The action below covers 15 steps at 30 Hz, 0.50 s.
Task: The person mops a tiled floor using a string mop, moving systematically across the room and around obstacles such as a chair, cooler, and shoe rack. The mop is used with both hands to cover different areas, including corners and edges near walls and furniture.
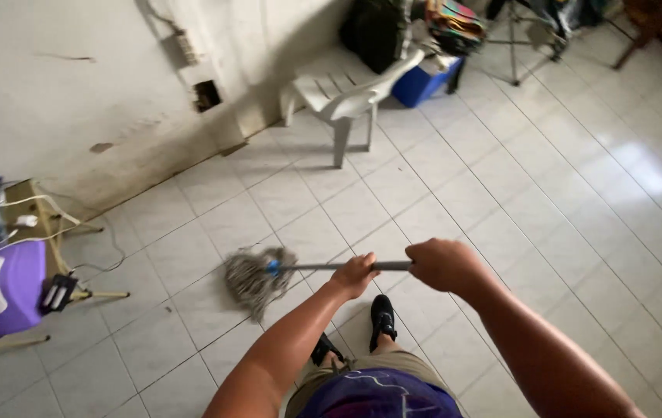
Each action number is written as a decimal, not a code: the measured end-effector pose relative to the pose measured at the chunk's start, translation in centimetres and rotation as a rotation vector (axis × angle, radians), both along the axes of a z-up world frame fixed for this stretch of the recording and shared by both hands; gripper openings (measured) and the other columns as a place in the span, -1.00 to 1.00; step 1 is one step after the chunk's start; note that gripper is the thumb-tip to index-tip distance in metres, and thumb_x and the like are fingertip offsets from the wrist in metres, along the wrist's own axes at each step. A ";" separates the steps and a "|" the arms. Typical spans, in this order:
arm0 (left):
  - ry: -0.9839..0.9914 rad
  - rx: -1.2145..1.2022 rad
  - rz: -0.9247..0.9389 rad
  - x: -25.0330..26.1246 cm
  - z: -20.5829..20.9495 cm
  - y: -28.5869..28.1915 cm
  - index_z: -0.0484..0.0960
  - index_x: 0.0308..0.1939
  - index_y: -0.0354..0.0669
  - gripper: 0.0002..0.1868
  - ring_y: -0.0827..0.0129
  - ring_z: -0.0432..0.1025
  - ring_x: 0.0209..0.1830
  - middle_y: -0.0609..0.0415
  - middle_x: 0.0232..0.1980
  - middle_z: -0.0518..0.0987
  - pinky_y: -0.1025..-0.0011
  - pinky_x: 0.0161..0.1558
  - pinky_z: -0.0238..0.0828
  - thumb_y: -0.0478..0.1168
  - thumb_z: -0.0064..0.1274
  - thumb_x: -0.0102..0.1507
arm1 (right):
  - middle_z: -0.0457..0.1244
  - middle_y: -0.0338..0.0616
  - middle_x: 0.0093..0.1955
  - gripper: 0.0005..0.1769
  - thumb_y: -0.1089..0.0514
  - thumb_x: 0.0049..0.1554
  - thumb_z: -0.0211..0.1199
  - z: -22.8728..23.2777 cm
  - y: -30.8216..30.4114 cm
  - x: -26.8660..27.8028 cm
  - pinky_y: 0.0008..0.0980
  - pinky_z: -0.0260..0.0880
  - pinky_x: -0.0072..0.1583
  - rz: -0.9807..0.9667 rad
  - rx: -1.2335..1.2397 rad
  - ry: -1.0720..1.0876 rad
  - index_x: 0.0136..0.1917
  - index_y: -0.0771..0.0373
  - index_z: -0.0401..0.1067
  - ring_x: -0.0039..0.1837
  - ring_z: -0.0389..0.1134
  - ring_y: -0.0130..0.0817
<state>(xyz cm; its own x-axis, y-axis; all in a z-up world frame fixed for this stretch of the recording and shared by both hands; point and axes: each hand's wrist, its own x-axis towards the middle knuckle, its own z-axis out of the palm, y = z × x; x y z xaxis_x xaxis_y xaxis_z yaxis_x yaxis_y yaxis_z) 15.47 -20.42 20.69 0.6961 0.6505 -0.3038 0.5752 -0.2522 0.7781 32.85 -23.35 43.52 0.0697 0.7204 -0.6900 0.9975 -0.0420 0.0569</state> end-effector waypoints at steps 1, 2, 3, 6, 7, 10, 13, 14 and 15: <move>0.001 -0.001 -0.016 0.8 -0.5 -0.4 0.40 -0.06 -0.15 -0.73 -0.19 0.51 0.08 -0.25 -0.07 0.57 -0.05 0.05 0.51 -0.02 -0.09 0.41 | 0.43 -0.07 -0.02 -0.72 -0.13 0.23 0.12 -0.7 -0.3 0.9 -0.09 0.52 0.15 -0.016 -0.001 0.001 0.03 -0.02 0.54 0.12 0.50 -0.07; -0.018 -0.007 0.006 1.6 -0.9 -0.8 0.38 -0.07 -0.14 -0.72 -0.20 0.50 0.08 -0.25 -0.08 0.55 -0.06 0.06 0.50 0.00 -0.15 0.42 | 0.44 -0.07 -0.02 -0.74 -0.11 0.21 0.14 -1.4 -0.7 1.8 -0.09 0.52 0.15 -0.024 0.009 0.047 0.02 -0.02 0.54 0.12 0.50 -0.07; -0.038 -0.009 0.036 2.5 -1.2 -1.1 0.36 -0.08 -0.13 -0.70 -0.21 0.48 0.09 -0.25 -0.08 0.53 -0.06 0.07 0.50 0.03 -0.20 0.42 | 0.44 -0.08 -0.02 -0.76 -0.10 0.19 0.16 -1.9 -1.0 2.8 -0.08 0.51 0.15 -0.024 0.023 0.093 0.01 -0.01 0.55 0.12 0.50 -0.06; -0.028 -0.080 0.056 0.8 -0.6 -2.6 0.38 -0.10 -0.12 -0.59 -0.25 0.43 0.12 -0.28 -0.06 0.51 -0.13 0.09 0.45 0.16 -0.23 0.38 | 0.45 -0.13 0.00 -0.75 -0.04 0.22 0.13 -2.7 -1.6 2.6 -0.06 0.50 0.16 0.009 0.014 0.222 0.08 -0.04 0.56 0.13 0.48 -0.06; -0.029 -0.074 0.045 0.0 -2.4 -2.5 0.38 -0.10 -0.12 -0.59 -0.25 0.43 0.12 -0.28 -0.06 0.51 -0.13 0.09 0.45 0.16 -0.23 0.38 | 0.45 -0.13 0.00 -0.75 -0.04 0.22 0.13 -3.5 -1.8 2.4 -0.06 0.50 0.16 -0.001 0.020 0.220 0.08 -0.04 0.56 0.13 0.48 -0.06; -0.047 -0.017 0.058 -1.3 -7.3 -2.8 0.44 -0.14 -0.15 -0.40 -0.28 0.44 0.09 -0.31 -0.10 0.51 -0.12 0.05 0.45 0.35 -0.22 0.32 | 0.44 -0.08 0.01 -0.78 -0.04 0.24 0.12 -7.2 -3.1 2.9 0.00 0.49 0.15 0.095 0.031 0.285 0.07 -0.02 0.52 0.14 0.47 0.01; 0.248 0.074 0.046 -1.0 -10.8 -4.6 0.40 -0.12 -0.05 -0.71 -0.10 0.50 0.08 -0.11 -0.14 0.56 0.03 0.06 0.53 0.07 -0.10 0.38 | 0.42 -0.07 0.02 -0.76 -0.08 0.24 0.16 -12.7 -5.6 4.4 0.02 0.51 0.13 0.079 0.010 0.373 0.10 0.01 0.47 0.15 0.47 -0.01; 0.335 0.101 0.022 -0.3 -12.0 -5.3 0.37 -0.08 -0.07 -0.73 -0.13 0.47 0.13 -0.12 -0.09 0.53 0.04 0.11 0.52 0.02 -0.07 0.37 | 0.42 -0.08 0.02 -0.79 -0.08 0.25 0.15 -14.4 -6.7 5.3 0.03 0.51 0.13 0.069 0.001 0.382 0.10 -0.03 0.45 0.15 0.47 -0.01; 0.420 0.130 0.002 0.6 -13.2 -5.9 0.34 -0.04 -0.09 -0.74 -0.16 0.43 0.18 -0.14 -0.03 0.51 0.06 0.15 0.51 -0.03 -0.03 0.37 | 0.42 -0.08 0.02 -0.81 -0.07 0.26 0.14 -16.0 -7.7 6.4 0.04 0.51 0.13 0.064 -0.005 0.388 0.10 -0.06 0.43 0.15 0.47 -0.01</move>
<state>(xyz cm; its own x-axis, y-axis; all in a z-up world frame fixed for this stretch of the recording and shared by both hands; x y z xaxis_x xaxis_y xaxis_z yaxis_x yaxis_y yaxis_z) 16.10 -26.35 7.49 0.5282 0.7034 -0.4756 0.8356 -0.3312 0.4382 39.29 -31.03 27.54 -0.2423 0.7113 -0.6598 0.9454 0.0203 -0.3253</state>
